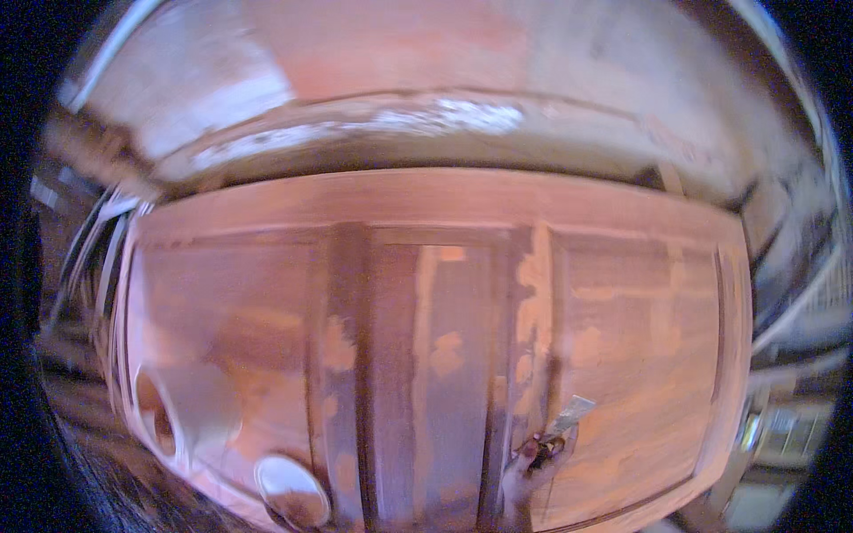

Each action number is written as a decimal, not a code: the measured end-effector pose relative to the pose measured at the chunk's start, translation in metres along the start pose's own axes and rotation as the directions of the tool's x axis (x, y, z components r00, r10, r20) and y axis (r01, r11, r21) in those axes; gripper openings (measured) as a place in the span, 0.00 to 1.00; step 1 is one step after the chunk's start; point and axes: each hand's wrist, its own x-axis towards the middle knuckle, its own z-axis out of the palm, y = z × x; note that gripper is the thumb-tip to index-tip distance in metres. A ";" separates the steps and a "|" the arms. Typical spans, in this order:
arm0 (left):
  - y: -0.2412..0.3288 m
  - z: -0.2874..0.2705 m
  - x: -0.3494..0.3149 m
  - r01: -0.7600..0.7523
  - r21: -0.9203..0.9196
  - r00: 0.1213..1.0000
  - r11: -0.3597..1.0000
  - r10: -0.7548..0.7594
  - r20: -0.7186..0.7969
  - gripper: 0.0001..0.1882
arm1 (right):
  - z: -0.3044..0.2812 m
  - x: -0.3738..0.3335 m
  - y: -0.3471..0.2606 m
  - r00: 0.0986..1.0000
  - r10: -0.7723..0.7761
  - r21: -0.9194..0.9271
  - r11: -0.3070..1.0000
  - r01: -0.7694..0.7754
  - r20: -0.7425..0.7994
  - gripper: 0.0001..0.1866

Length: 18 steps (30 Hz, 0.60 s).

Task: The person fills small holes and imperfections on a wooden door using a putty knife to apply wood filler from a bucket.

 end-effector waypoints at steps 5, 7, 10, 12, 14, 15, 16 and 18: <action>-0.036 -0.054 0.020 -0.014 -0.218 0.984 0.976 -0.026 -0.177 0.29 | -0.014 0.000 0.000 0.987 0.057 0.098 0.993 -0.072 0.151 0.22; -0.038 -0.081 0.043 -0.133 -0.077 0.938 0.988 0.100 -0.333 0.30 | 0.006 -0.003 -0.058 0.918 0.241 0.028 0.965 -0.263 0.316 0.24; -0.064 -0.100 0.094 -0.140 -0.022 0.921 0.990 0.122 -0.370 0.32 | 0.073 -0.040 -0.145 0.821 0.147 0.093 0.967 -0.236 0.552 0.26; -0.074 -0.100 0.109 -0.053 0.111 0.939 0.992 0.087 -0.331 0.32 | 0.108 -0.065 -0.189 0.562 0.003 0.090 0.986 -0.139 0.827 0.27; -0.071 -0.094 0.118 -0.006 0.235 0.962 0.972 0.070 -0.264 0.32 | 0.143 -0.101 -0.256 0.293 -0.002 -0.025 0.996 0.089 0.956 0.23; -0.067 -0.098 0.117 -0.005 0.254 0.961 0.967 0.075 -0.266 0.32 | 0.168 -0.123 -0.282 0.160 -0.266 0.173 0.882 0.439 0.951 0.18; -0.065 -0.099 0.112 -0.003 0.271 0.960 0.962 0.078 -0.267 0.33 | 0.190 -0.141 -0.296 0.070 -0.297 0.233 0.856 0.461 0.952 0.16; -0.061 -0.101 0.115 0.017 0.250 0.964 0.968 0.051 -0.262 0.33 | 0.235 -0.173 -0.320 -0.109 -0.392 0.371 0.690 0.622 0.913 0.17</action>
